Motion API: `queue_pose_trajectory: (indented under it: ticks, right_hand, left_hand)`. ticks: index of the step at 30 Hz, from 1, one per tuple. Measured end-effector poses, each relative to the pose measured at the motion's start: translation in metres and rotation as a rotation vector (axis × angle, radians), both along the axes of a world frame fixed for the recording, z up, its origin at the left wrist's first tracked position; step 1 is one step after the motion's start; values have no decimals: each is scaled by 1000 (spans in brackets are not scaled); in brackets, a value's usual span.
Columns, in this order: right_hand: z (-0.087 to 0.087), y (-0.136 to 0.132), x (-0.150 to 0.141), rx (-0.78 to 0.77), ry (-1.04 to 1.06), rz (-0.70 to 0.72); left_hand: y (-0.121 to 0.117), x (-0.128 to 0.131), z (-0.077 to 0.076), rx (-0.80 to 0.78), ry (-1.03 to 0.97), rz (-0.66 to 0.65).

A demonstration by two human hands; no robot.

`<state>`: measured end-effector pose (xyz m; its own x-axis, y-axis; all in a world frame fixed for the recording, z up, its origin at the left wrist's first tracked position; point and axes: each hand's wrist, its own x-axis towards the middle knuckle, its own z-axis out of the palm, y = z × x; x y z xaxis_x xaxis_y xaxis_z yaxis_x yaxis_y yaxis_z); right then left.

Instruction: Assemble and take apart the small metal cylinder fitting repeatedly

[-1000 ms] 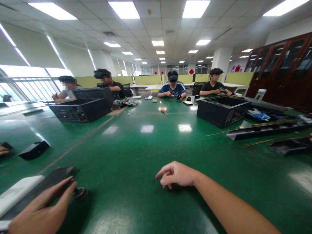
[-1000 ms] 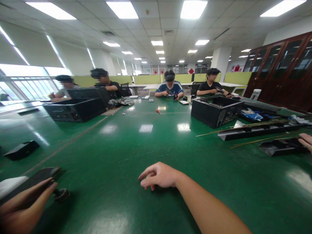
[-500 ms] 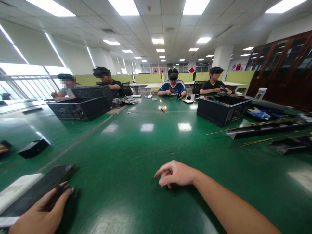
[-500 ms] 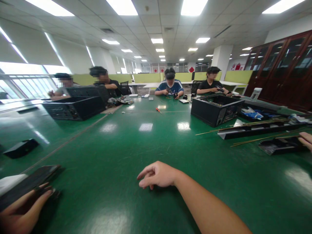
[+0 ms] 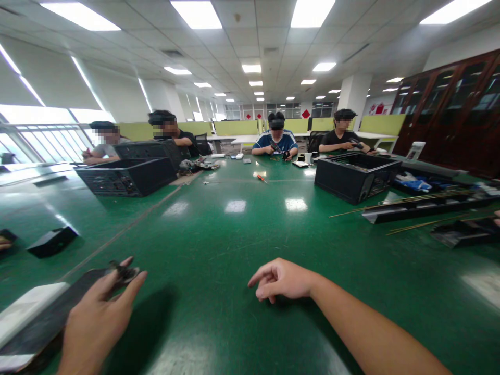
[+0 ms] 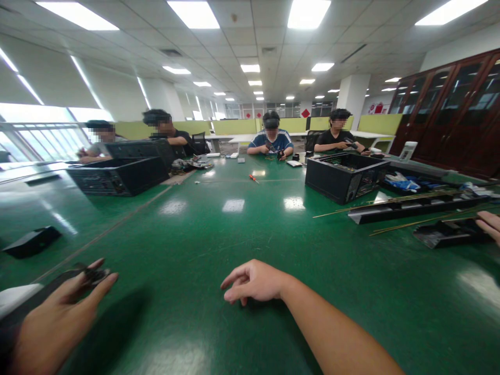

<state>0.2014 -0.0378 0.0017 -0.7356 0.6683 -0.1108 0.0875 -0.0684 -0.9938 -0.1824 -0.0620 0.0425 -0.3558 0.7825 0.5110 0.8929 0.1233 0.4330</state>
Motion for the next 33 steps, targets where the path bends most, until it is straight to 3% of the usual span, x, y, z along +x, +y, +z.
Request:
queue_pose_trajectory:
  ticks: [2,5,8,12,17,24,33]
  right_hand:
    - [0,1,2,2,42,-39]
    - [-3,7,8,10,85,-194]
    - [-11,18,15,96,37,-437]
    - [-19,32,20,182,-22,-665]
    - [-14,30,20,243,-46,-710]
    - [-8,15,13,477,-223,-500]
    - [-12,12,10,575,-290,-463]
  left_hand:
    - [9,52,25,37,9,-174]
    - [28,119,41,62,84,-654]
    - [44,165,31,29,127,-946]
    - [54,188,1,-14,45,-1130]
    - [56,177,-20,-72,11,-1198]
    - [59,173,-24,-43,-107,-1194]
    - [59,182,-25,-91,-156,-1225]
